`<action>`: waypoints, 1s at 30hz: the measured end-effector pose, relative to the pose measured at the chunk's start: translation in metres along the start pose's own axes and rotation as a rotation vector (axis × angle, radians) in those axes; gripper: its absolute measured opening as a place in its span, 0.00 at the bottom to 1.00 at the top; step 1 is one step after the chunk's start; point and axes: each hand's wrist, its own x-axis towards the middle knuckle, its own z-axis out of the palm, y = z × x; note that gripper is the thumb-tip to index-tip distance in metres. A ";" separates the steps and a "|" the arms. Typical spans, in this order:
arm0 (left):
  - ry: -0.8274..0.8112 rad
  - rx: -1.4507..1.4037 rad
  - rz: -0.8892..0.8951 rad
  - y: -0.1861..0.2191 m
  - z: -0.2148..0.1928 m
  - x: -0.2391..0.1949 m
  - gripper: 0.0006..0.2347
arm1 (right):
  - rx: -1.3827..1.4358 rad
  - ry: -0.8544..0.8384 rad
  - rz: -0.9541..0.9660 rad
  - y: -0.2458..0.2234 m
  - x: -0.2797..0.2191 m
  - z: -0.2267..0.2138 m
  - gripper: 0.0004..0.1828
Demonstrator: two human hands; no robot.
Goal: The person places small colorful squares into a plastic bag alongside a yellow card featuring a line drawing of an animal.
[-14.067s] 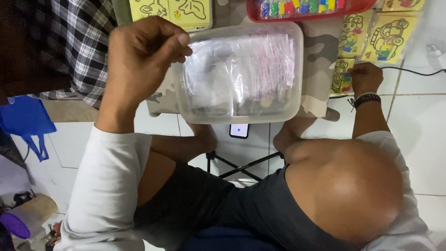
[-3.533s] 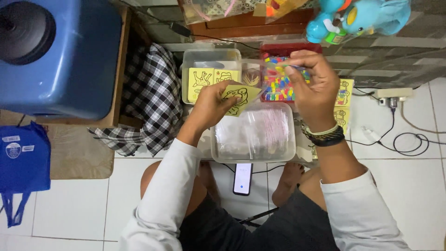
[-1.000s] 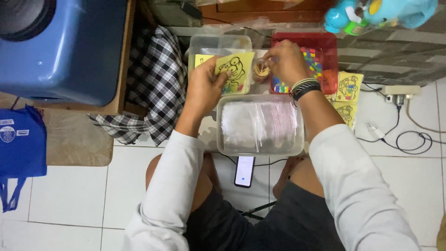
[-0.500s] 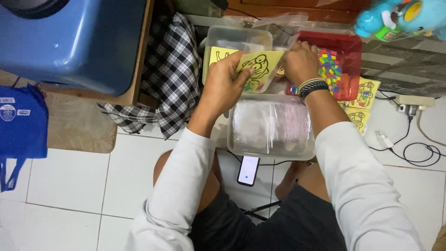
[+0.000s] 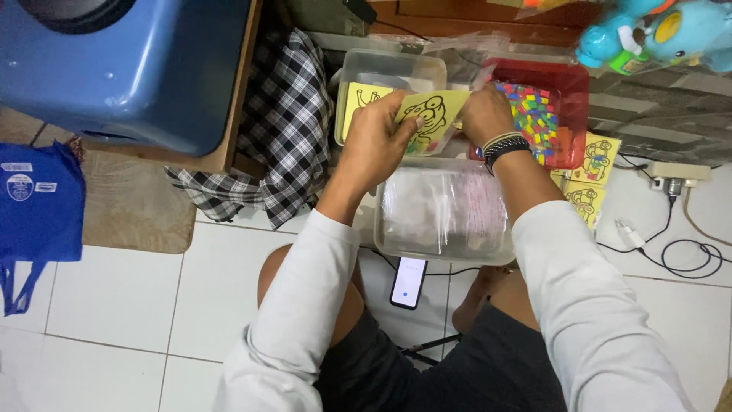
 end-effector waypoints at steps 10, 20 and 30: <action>0.032 0.002 -0.020 0.004 0.000 0.004 0.06 | -0.077 -0.002 -0.098 -0.004 -0.009 -0.022 0.13; 0.042 0.008 -0.002 0.004 -0.001 0.003 0.08 | 0.039 0.053 -0.002 -0.004 -0.006 -0.004 0.12; 0.019 -0.099 0.009 -0.011 0.000 0.008 0.07 | 0.774 0.353 -0.089 -0.007 -0.029 -0.061 0.05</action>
